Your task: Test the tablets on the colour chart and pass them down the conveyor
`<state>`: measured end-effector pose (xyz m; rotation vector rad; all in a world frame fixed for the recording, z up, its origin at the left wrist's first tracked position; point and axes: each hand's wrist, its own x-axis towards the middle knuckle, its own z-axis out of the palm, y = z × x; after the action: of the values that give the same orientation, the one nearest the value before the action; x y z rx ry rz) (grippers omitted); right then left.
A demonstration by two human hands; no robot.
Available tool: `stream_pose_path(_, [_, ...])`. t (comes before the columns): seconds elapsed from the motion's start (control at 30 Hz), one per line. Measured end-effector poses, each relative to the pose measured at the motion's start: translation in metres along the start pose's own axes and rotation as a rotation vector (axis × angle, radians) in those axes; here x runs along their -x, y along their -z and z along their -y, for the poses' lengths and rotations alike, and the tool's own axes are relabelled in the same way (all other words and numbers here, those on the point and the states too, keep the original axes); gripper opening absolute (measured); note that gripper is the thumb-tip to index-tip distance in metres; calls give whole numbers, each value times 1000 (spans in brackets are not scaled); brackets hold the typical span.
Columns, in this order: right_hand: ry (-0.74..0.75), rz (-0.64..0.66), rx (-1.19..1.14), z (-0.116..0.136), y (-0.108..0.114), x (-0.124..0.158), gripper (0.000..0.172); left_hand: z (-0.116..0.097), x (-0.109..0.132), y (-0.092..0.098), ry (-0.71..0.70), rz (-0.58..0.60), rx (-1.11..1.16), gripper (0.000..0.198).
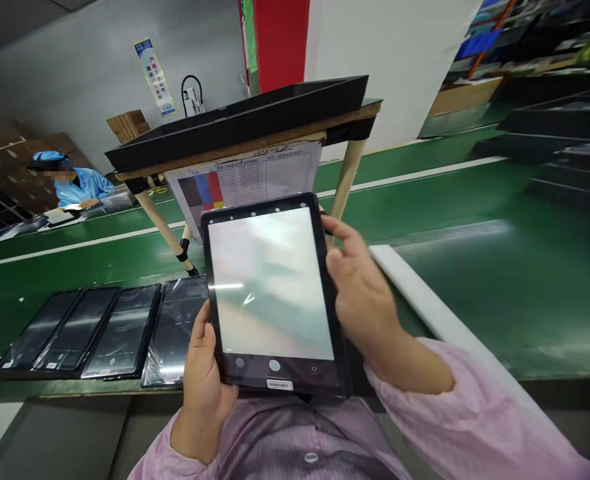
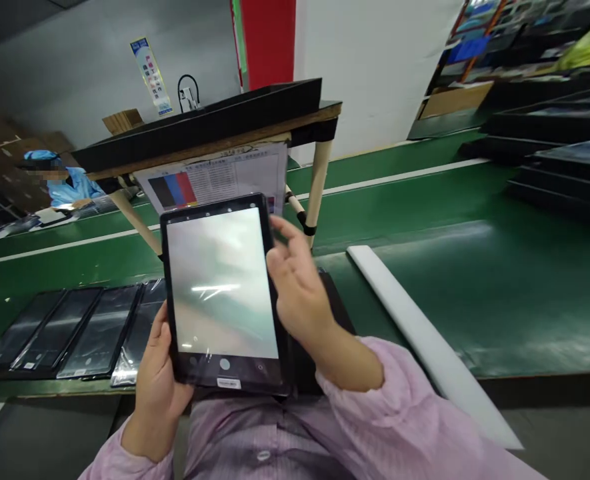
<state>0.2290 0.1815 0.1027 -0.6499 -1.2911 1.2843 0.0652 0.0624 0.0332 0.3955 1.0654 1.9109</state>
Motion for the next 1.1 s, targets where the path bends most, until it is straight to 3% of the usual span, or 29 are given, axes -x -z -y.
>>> stream_pose_path(0.1, [40, 151, -15, -23, -15, 13, 62, -8, -7, 11, -141, -109, -24, 40])
stream_pose_path(0.2, [-17, 131, -101, -40, -24, 10, 57, -14, -12, 21, -275, -122, -164, 40])
stream_pose_path(0.27, [-57, 110, -177, -48, -28, 3, 56, -16, -12, 27, -372, -65, -328, 44])
stream_pose_path(0.37, [-49, 72, -240, -56, -31, -6, 52, -17, -9, 31, -564, 59, -696, 74])
stream_pose_path(0.47, [-23, 42, -249, -61, -32, -10, 48, -14, -8, 28, -728, 53, -1102, 117])
stream_pose_path(0.57, [3, 51, -223, -63, -30, -12, 49, -10, -10, 21, -822, -2, -1308, 123])
stream_pose_path(0.87, [-15, 14, -164, -75, -24, -12, 55, 1, -12, 15, -929, -74, -1410, 117])
stream_pose_path(1.1, [-30, 37, -178, -74, -20, -12, 54, 2, -11, 17, -921, -51, -1388, 128])
